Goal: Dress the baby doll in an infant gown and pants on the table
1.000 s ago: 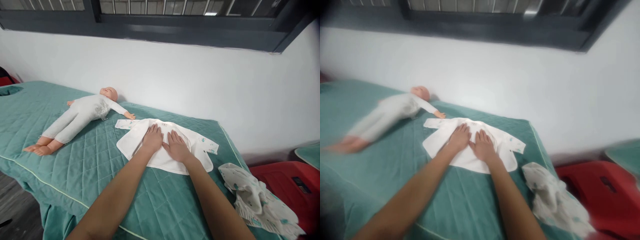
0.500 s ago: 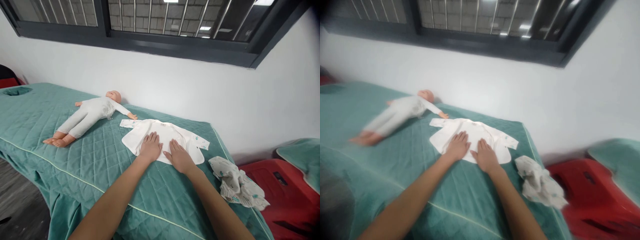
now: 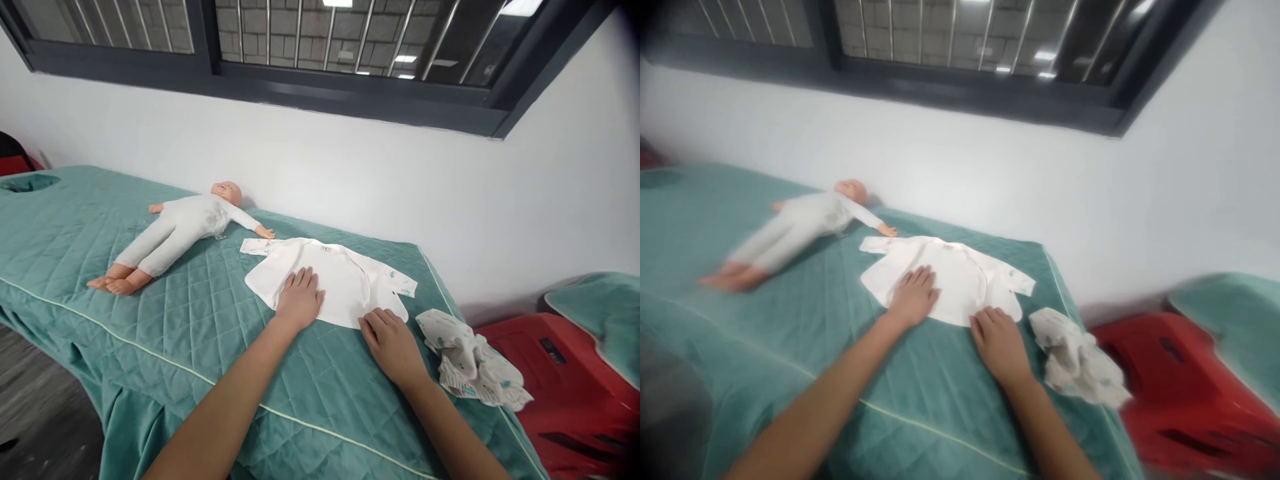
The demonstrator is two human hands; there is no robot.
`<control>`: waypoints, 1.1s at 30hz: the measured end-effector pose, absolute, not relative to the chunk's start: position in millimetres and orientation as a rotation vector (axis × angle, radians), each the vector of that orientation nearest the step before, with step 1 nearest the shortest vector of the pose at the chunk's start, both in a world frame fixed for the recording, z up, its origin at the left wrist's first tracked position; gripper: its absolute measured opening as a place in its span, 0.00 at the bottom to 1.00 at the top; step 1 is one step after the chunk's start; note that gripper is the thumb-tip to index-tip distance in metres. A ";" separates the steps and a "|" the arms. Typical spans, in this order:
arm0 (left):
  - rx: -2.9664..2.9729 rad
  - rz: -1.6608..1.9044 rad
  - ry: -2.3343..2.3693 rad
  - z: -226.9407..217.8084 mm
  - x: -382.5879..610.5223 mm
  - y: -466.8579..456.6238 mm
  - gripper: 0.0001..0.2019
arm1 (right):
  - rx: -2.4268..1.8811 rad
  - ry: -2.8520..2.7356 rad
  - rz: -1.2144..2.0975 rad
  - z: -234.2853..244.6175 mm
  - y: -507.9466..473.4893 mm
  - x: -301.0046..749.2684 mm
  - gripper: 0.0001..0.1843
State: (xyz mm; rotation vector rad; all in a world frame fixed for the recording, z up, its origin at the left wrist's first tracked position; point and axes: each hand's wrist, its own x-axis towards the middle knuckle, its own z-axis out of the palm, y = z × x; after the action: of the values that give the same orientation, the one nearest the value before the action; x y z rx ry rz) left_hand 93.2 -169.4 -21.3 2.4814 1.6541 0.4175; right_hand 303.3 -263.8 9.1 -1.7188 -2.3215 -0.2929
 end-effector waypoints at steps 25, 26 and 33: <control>2.294 1.275 1.765 49.8 -116.2 -114.8 0.20 | -1.256 -2.139 0.152 28.8 -123.9 131.5 0.23; 2.260 1.245 1.881 51.1 -150.2 -103.6 0.20 | -1.284 -2.145 0.193 27.5 -103.4 114.4 0.26; 1.677 0.944 2.177 38.4 -293.7 -54.9 0.28 | -1.519 -2.105 0.290 27.5 51.9 1.1 0.39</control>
State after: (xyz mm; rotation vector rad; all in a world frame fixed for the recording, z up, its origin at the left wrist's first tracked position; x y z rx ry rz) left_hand -293.7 -54.9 38.4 1.6766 2.1772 0.9443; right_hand 1.1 51.9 27.5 -1.5188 -2.1052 0.2897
